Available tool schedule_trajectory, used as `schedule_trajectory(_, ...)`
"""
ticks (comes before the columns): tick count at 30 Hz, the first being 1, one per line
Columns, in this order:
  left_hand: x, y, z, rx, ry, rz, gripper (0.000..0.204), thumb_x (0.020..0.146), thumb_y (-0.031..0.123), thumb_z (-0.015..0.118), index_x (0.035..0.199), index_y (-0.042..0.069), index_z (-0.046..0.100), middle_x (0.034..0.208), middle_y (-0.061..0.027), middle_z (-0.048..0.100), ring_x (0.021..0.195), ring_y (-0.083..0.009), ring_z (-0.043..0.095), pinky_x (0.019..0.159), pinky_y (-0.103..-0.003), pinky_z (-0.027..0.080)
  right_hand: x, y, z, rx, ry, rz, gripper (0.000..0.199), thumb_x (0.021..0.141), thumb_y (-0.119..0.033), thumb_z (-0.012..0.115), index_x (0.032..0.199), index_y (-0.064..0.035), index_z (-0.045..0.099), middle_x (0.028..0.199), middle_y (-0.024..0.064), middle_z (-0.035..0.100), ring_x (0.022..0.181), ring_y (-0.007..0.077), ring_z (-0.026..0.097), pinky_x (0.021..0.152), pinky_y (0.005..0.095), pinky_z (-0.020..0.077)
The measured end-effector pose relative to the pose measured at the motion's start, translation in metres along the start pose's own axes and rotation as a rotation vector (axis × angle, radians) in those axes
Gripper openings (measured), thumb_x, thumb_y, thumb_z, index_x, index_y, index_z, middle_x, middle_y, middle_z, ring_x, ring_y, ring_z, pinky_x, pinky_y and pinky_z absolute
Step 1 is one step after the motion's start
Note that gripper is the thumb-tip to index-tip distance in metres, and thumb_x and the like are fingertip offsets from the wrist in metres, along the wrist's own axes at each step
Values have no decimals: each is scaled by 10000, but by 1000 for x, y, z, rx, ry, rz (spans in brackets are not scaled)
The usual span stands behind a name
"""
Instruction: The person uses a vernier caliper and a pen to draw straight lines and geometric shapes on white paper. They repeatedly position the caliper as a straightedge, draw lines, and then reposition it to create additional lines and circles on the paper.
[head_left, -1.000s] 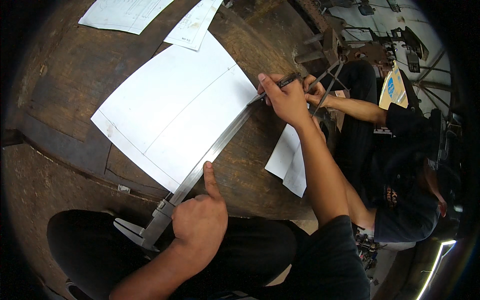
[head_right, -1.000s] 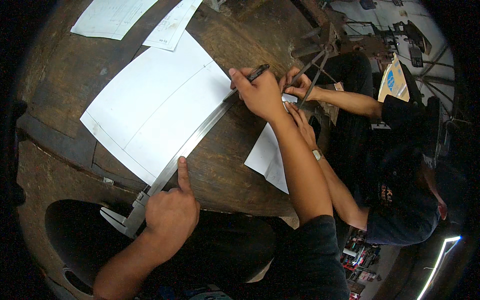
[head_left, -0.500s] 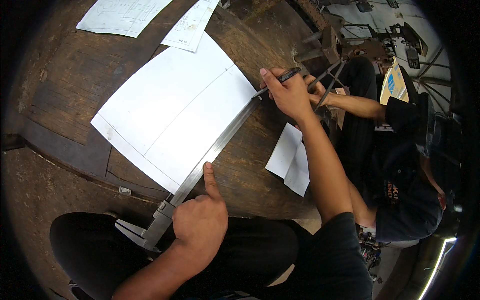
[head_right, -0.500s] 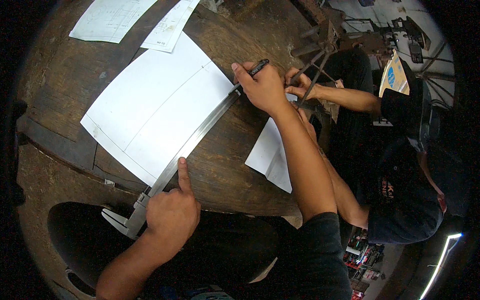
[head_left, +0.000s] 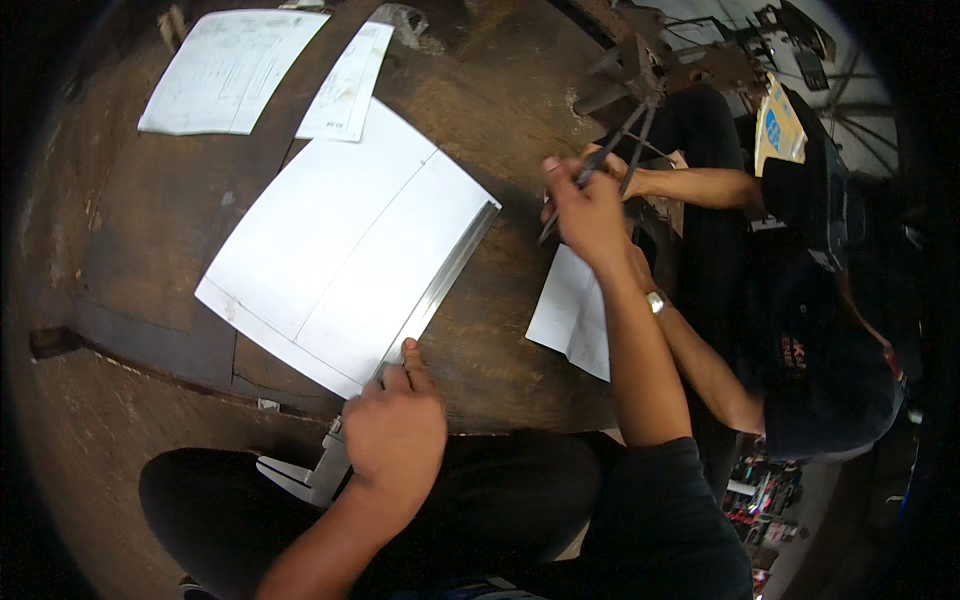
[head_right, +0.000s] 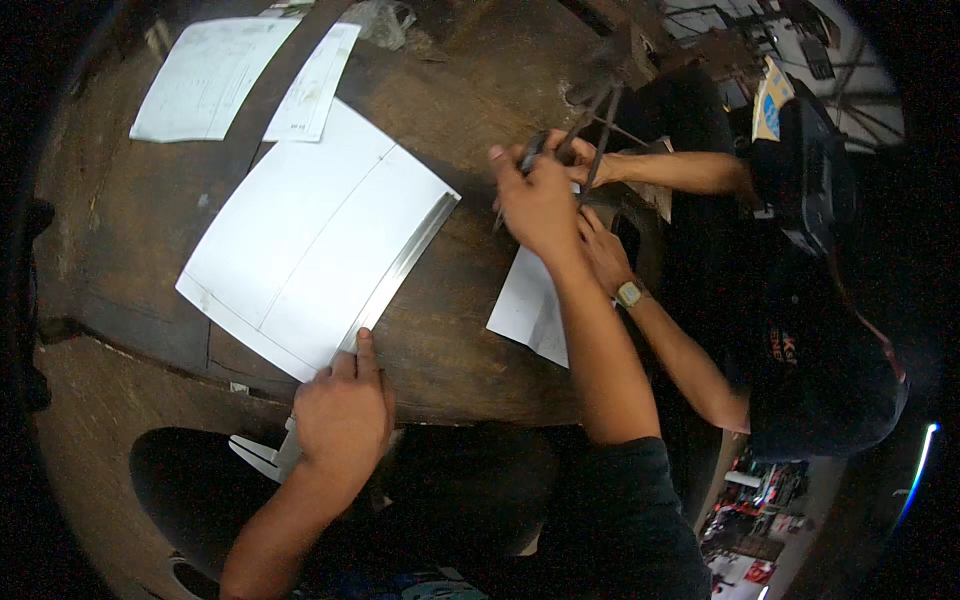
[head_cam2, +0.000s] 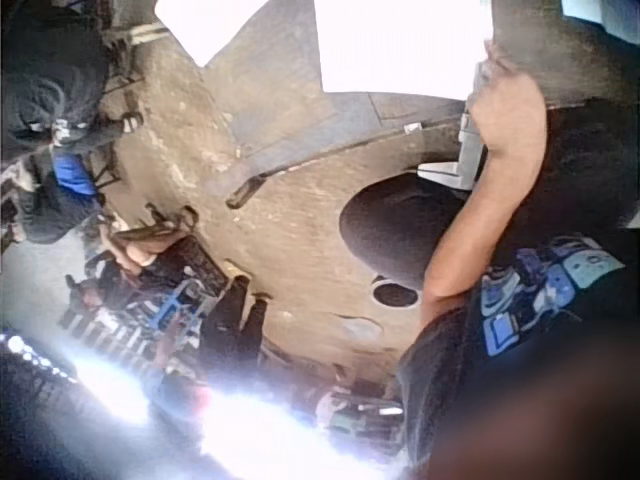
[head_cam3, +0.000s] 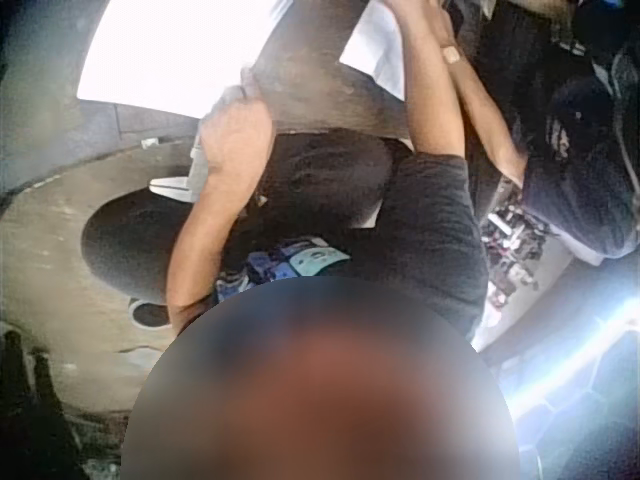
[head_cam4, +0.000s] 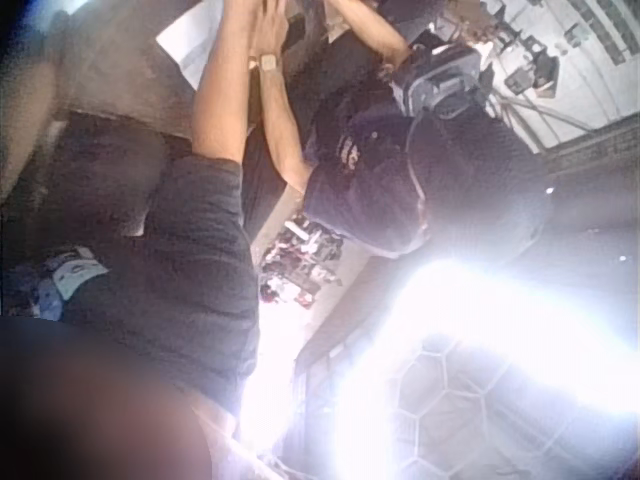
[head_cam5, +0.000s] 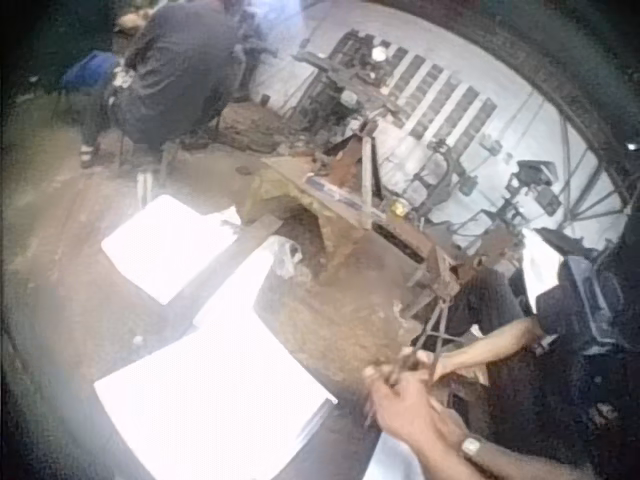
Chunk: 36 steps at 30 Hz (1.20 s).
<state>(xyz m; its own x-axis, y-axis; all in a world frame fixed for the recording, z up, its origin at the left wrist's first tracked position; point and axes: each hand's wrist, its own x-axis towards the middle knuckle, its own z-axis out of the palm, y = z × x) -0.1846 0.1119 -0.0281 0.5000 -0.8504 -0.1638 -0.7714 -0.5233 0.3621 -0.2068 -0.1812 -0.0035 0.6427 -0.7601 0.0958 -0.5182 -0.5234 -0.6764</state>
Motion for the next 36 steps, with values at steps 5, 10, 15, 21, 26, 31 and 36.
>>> schedule_trajectory(5, 2, -9, 4, -52, 212, -10, 308, 886, 147, 665, 1161, 32, 743, 1072, -111, 621, 952, -286, 561, 788, -415, 442, -14, 31, 30, 44, -112, 84, 244, 975, -220, 685, 1061, 5, 725, 721, 18, 632, 536, 83, 546, 491, 269, 427)
schedule_trajectory(10, 1, -12, 6, -144, 204, -17, 358, 857, 140, 718, 1198, 34, 721, 1130, -153, 584, 1025, -327, 547, 861, -449, 439, -17, 46, 39, 36, -142, 179, 349, 865, -278, 769, 1129, -50, 755, 738, 88, 678, 612, 172, 613, 608, 320, 489)
schedule_trajectory(15, 5, -14, 2, -149, 176, -18, 342, 855, 141, 722, 1185, 53, 728, 1122, -148, 596, 1004, -328, 561, 836, -448, 455, -19, 43, 40, 30, -129, 113, 320, 849, -237, 810, 1099, -43, 761, 759, 9, 652, 666, 94, 594, 607, 276, 468)
schedule_trajectory(21, 8, -14, -5, -156, 138, -13, 375, 852, 158, 732, 1208, 43, 710, 1106, -156, 598, 1027, -338, 570, 877, -458, 462, -15, 38, 42, 53, -177, 135, 269, 795, -201, 799, 1025, -65, 767, 819, 102, 730, 753, 214, 705, 718, 354, 546)
schedule_trajectory(26, -15, -23, -33, -220, 39, -151, 430, 809, 222, 807, 1168, 28, 673, 1135, -170, 591, 1093, -359, 565, 948, -492, 457, -16, 34, 40, 41, -140, 148, 280, 791, -190, 830, 1035, -71, 763, 788, 55, 693, 714, 174, 665, 687, 324, 523)
schedule_trajectory(31, -57, -50, -51, 23, -110, -175, 483, 743, 255, 859, 1125, 40, 658, 1131, -177, 592, 1100, -378, 564, 946, -510, 453, -18, 32, 41, 46, -132, 160, 267, 800, -196, 816, 1030, -74, 759, 802, 78, 709, 747, 209, 694, 705, 349, 532)
schedule_trajectory(36, -77, -66, -35, 70, -196, -198, 514, 745, 341, 849, 1117, 43, 659, 1066, -170, 626, 1073, -375, 588, 925, -493, 461, -18, 32, 43, 54, -119, 182, 223, 794, -235, 797, 970, -102, 764, 936, 151, 750, 915, 320, 722, 828, 425, 561)
